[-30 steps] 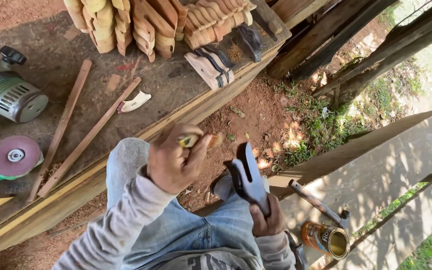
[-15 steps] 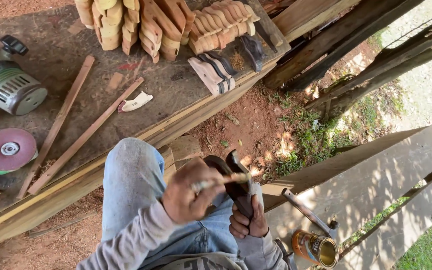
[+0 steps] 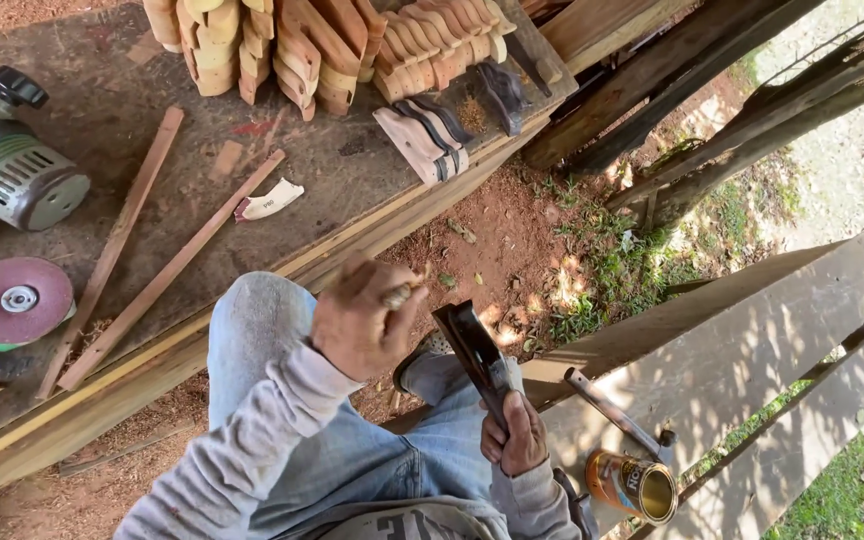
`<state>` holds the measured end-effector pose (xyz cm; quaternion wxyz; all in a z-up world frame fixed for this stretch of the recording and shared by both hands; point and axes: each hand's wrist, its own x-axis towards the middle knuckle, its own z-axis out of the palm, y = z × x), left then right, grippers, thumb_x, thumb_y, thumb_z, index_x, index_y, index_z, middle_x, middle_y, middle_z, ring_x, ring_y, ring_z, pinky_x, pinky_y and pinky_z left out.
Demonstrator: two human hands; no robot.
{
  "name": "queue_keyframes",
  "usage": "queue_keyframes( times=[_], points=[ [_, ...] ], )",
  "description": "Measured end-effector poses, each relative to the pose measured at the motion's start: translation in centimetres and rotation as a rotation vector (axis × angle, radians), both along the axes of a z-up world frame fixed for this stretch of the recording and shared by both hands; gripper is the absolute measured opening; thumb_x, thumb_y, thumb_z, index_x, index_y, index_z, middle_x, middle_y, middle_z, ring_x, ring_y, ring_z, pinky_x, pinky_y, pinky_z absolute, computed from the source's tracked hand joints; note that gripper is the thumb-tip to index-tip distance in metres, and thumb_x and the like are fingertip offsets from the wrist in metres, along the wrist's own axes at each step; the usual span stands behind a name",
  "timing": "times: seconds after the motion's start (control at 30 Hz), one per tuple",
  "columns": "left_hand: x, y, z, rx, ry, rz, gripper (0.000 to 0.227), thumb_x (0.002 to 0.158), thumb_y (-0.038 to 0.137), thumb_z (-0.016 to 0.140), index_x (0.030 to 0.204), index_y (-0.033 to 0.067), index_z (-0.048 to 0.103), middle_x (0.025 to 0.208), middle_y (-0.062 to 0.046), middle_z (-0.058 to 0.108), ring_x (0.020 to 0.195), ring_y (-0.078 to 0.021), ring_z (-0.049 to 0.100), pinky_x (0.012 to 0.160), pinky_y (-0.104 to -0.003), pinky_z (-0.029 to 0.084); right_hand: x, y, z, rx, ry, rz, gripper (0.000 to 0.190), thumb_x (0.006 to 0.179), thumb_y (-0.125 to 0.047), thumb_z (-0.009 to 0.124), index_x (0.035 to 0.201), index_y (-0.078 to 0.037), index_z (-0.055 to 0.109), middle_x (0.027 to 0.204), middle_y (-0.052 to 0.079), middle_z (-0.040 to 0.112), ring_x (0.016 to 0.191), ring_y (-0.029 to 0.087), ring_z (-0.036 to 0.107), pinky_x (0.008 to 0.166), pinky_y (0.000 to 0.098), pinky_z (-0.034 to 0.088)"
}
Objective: Applying a wood stain or varnish to carved wooden furniture components using a paintbrush.
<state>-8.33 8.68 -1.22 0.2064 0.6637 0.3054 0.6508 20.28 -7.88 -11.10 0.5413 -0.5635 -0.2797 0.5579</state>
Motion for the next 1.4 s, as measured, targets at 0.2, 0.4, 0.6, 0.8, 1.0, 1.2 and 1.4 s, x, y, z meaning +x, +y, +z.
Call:
queue_keyframes(
  times=[0.2,0.4,0.6,0.8,1.0,1.2,1.4],
  points=[
    [0.1,-3.1,4.3,-0.147,-0.146,-0.247,0.015,0.09,0.008,0.07,0.077,0.0068,0.063,0.065,-0.004,0.066,0.045,-0.0128,0.049,0.04,-0.027,0.041,-2.0,0.6,1.4,0.103,-0.14,-0.062,0.042,0.102,-0.034,0.055,0.101,0.008,0.065,0.062,-0.003,0.038,0.044,0.006,0.03,0.036,0.0247,0.025],
    [1.5,-0.7,0.7,-0.094,0.021,-0.159,0.018,0.099,0.016,0.06,0.083,0.012,0.052,0.065,0.0,0.057,0.045,-0.0123,0.039,0.04,-0.028,0.036,-2.4,0.9,1.9,0.119,-0.128,-0.013,0.037,0.103,-0.032,0.056,0.102,0.005,0.064,0.065,-0.002,0.04,0.047,0.006,0.032,0.038,0.0231,0.025],
    [1.9,-3.8,3.1,0.092,0.014,-0.146,0.013,0.095,0.01,0.065,0.09,0.0109,0.053,0.071,0.0,0.051,0.055,-0.0131,0.038,0.045,-0.029,0.034,-3.5,0.7,3.4,0.078,-0.04,0.086,0.035,0.105,-0.034,0.052,0.099,0.001,0.057,0.062,0.001,0.041,0.046,0.01,0.032,0.038,0.0258,0.026],
    [2.0,-2.6,0.5,0.115,0.169,-0.106,0.009,0.099,0.014,0.062,0.093,0.01,0.056,0.08,-0.004,0.059,0.061,-0.0155,0.045,0.056,-0.031,0.043,-4.7,0.9,4.2,0.016,-0.187,0.043,0.045,0.102,-0.04,0.054,0.109,0.003,0.063,0.059,0.001,0.044,0.044,0.01,0.033,0.039,0.0257,0.026],
    [2.5,-4.3,2.1,0.012,0.069,-0.21,0.017,0.095,0.014,0.068,0.085,0.0109,0.055,0.071,0.0,0.054,0.054,-0.0131,0.04,0.049,-0.029,0.038,-5.4,0.5,4.6,0.077,-0.494,0.04,0.039,0.1,-0.037,0.056,0.113,0.0,0.062,0.064,0.001,0.051,0.047,0.01,0.042,0.042,0.0249,0.033],
    [1.3,-2.7,2.7,0.091,0.216,-0.047,0.011,0.093,0.009,0.067,0.095,0.0092,0.056,0.077,-0.002,0.057,0.066,-0.0177,0.05,0.058,-0.031,0.045,-5.4,0.4,5.1,0.107,-1.026,0.048,0.04,0.098,-0.04,0.056,0.11,-0.002,0.06,0.065,0.008,0.058,0.05,0.021,0.05,0.048,0.0343,0.042],
    [2.7,-2.8,1.9,-0.147,0.103,-0.321,0.02,0.093,0.016,0.067,0.079,0.0133,0.052,0.063,0.001,0.056,0.048,-0.0133,0.043,0.043,-0.029,0.04,-5.5,0.6,5.2,0.25,-1.384,0.148,0.04,0.094,-0.04,0.06,0.112,-0.005,0.055,0.069,0.01,0.065,0.047,0.029,0.058,0.046,0.0401,0.048]
  ],
)
